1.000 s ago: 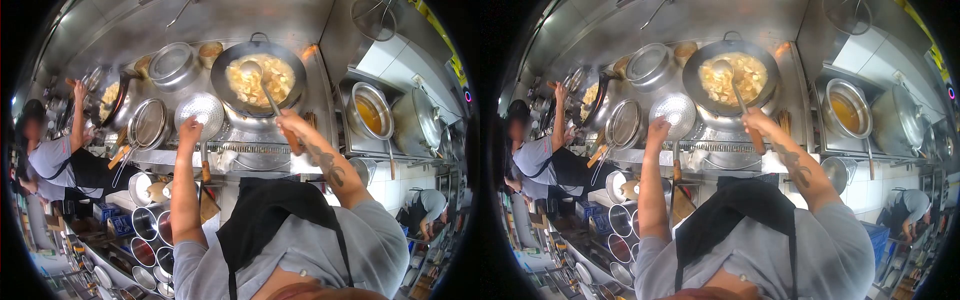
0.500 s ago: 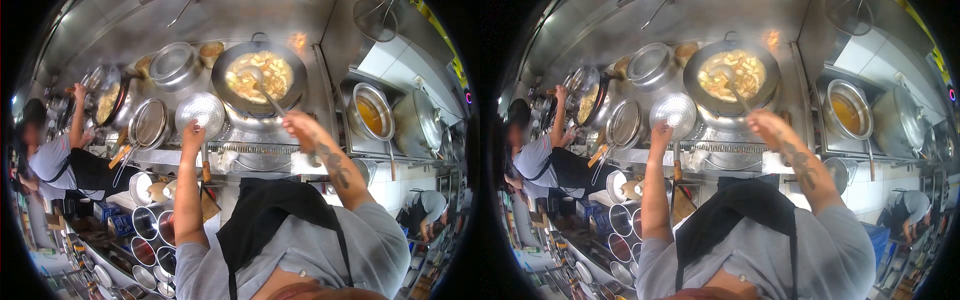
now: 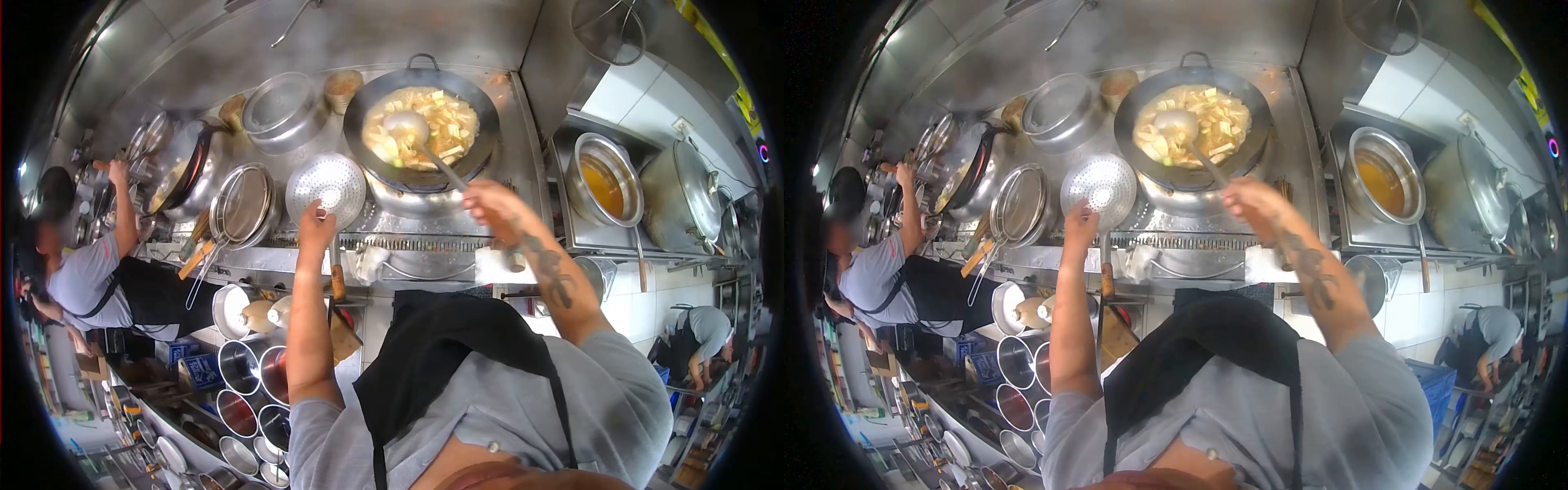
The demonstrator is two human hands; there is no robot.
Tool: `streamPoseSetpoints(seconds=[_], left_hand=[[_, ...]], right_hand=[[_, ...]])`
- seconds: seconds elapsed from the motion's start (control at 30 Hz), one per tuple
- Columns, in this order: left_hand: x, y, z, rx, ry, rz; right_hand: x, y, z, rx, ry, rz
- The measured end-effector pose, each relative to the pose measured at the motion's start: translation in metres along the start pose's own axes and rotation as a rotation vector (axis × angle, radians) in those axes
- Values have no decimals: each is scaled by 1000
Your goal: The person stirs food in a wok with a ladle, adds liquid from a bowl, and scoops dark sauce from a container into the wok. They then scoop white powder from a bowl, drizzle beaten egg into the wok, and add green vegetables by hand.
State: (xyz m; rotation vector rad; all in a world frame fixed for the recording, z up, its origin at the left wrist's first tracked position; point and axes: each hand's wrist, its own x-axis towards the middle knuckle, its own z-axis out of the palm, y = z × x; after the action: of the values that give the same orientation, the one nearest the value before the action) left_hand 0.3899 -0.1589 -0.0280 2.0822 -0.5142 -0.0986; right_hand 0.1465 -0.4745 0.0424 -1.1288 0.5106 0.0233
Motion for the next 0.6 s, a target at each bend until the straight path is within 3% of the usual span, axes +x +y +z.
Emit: streamPoseSetpoints(seconds=[0.07,0.17,0.27,0.37,0.47,0.5,0.6], left_hand=[[-1,-8,-5,4,17,-26],[-2,-20,-7,5,18,-64],[-3,-12,-4,58,29,-31],[0,-6,-1,67,33,-12],[-2,-7,-1,39,30,-31],[-3,-8,-4,30,30,-40],[-3,-9,-3,52,45,-36]], right_hand=[[-24,-27,-21,-50,46,163],[2,-11,-49,-775,174,60],[36,21,-18,-1336,423,51],[12,34,-7,-446,189,-97],[-16,-13,-27,-207,121,157],[-3,-8,-53,-211,108,184],[26,-5,-51,-671,232,-78]])
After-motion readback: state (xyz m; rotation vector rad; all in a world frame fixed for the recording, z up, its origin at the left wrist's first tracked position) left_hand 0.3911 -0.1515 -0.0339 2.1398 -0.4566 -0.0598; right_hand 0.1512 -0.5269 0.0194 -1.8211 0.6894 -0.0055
